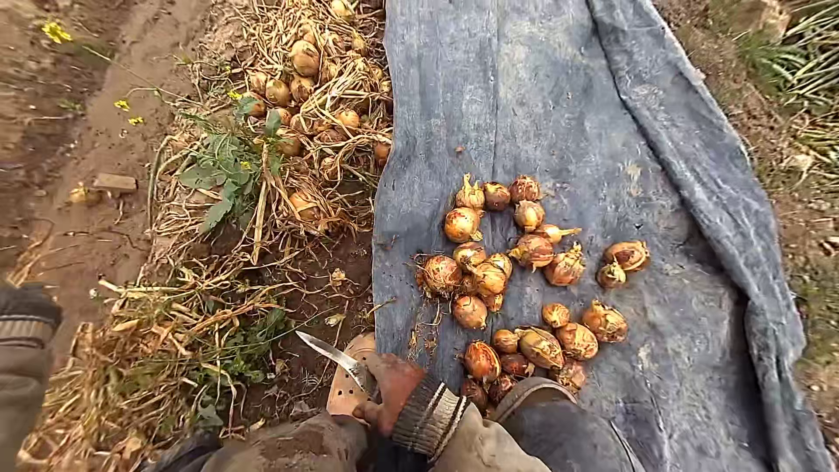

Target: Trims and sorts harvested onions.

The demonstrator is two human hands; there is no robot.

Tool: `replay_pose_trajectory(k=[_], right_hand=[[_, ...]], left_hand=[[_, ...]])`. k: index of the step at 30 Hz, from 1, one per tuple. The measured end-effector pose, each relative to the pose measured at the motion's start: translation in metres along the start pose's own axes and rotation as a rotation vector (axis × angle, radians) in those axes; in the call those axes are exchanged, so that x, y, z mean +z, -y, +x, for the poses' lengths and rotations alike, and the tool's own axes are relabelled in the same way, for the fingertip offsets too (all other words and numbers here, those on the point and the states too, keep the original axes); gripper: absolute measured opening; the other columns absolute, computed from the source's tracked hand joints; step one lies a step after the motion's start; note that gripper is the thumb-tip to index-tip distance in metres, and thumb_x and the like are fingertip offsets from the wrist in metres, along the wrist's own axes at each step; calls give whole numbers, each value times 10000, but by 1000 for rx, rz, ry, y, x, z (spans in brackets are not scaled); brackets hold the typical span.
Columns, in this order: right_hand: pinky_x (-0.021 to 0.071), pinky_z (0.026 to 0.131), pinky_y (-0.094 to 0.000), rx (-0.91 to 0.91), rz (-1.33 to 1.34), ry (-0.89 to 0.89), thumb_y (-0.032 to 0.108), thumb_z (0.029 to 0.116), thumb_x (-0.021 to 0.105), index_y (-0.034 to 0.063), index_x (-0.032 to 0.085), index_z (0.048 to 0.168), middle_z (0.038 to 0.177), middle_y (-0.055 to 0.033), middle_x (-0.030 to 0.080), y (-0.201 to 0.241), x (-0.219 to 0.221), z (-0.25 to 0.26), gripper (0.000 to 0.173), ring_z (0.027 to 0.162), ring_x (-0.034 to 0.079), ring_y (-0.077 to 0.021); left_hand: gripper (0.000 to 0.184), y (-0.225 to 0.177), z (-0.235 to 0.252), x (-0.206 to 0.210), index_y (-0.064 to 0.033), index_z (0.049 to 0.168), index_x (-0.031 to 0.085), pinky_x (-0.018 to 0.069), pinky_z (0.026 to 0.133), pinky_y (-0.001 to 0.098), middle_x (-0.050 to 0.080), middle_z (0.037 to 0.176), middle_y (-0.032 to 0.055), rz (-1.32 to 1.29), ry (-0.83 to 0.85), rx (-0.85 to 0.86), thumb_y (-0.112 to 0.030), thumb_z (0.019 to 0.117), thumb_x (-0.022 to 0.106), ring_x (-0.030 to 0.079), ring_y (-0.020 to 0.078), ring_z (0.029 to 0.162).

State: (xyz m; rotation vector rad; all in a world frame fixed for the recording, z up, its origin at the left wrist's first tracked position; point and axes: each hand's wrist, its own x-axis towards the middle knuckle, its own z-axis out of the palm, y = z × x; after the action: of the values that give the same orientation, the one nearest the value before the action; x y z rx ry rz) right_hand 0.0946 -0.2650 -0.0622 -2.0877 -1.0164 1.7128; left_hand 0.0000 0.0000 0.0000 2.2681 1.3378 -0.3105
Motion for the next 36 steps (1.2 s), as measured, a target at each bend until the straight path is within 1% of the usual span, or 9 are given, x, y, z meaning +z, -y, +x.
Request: replay_pose_trajectory(k=[2, 7, 10, 13, 17, 21, 28, 34, 36], right_hand=[[406, 1115, -584, 81, 6, -3, 335, 984, 651, 43, 450, 1506, 1487, -248, 493, -4, -5, 5, 631, 1357, 512, -399], [483, 1022, -589, 156, 78, -109, 313, 1014, 600, 42, 461, 1453, 1299, -237, 635, -24, -14, 6, 535, 1197, 635, -395], [497, 1011, -580, 203, 120, -136, 380, 1030, 571, 58, 443, 1470, 1241, -224, 667, -39, -13, 5, 560, 1160, 659, -384], [509, 995, -571, 216, 155, -183, 403, 1018, 576, 65, 482, 1435, 1189, -201, 690, -54, -14, 6, 545, 1121, 677, -366], [498, 1004, -570, 209, 153, -164, 416, 1029, 559, 63, 477, 1434, 1195, -208, 682, -51, -19, 9, 544, 1141, 663, -371], [503, 992, -564, 163, 136, -141, 409, 1026, 558, 62, 500, 1409, 1176, -204, 684, -40, -13, 12, 519, 1119, 668, -367], [518, 966, -547, 139, 156, -167, 419, 1020, 565, 66, 507, 1392, 1128, -186, 695, -44, -9, 12, 516, 1073, 683, -346], [557, 822, -499, 78, 443, -389, 554, 998, 559, 57, 558, 1298, 995, -133, 677, -57, 0, 18, 580, 866, 678, -270], [556, 651, -430, 28, 651, -435, 579, 975, 581, 57, 558, 1262, 903, -92, 631, -59, 0, 22, 596, 679, 619, -204]], left_hand=[[381, 10, 59, -56, 118, 1383, 514, 362, 1126, 645, 480, 1437, 374, 135, 64, 247, -80, 1057, 511, 457, 502, 1379], [321, -67, 159, 87, -103, 1238, 715, 479, 1010, 637, 667, 1262, 189, 437, -114, 720, -164, 924, 691, 598, 420, 1229], [481, -101, 194, 132, -111, 1251, 705, 488, 954, 661, 623, 1358, 161, 712, 9, 634, -274, 811, 808, 546, 435, 1282], [457, -84, 212, 124, -151, 1229, 716, 475, 949, 661, 619, 1366, 128, 746, -75, 609, -108, 785, 818, 538, 434, 1278], [545, -35, 193, 98, -66, 1264, 678, 527, 903, 683, 550, 1424, 212, 499, -142, 449, -76, 742, 834, 535, 484, 1278], [554, 14, 167, 67, -26, 1421, 504, 508, 920, 711, 514, 1432, 293, 372, -197, 182, -103, 910, 703, 589, 519, 1213], [639, 5, 137, 61, -97, 1211, 705, 486, 955, 682, 707, 1178, 208, 588, 131, 150, -659, 985, 503, 664, 420, 1135], [261, 6, 72, 86, -21, 997, 765, 488, 1054, 535, 695, 1182, 154, -219, -53, 575, -242, 1007, 626, 633, 288, 1174], [197, 2, 38, 85, -18, 1012, 726, 561, 921, 389, 708, 1080, 71, -541, -49, 515, -183, 1000, 619, 672, 143, 994]])
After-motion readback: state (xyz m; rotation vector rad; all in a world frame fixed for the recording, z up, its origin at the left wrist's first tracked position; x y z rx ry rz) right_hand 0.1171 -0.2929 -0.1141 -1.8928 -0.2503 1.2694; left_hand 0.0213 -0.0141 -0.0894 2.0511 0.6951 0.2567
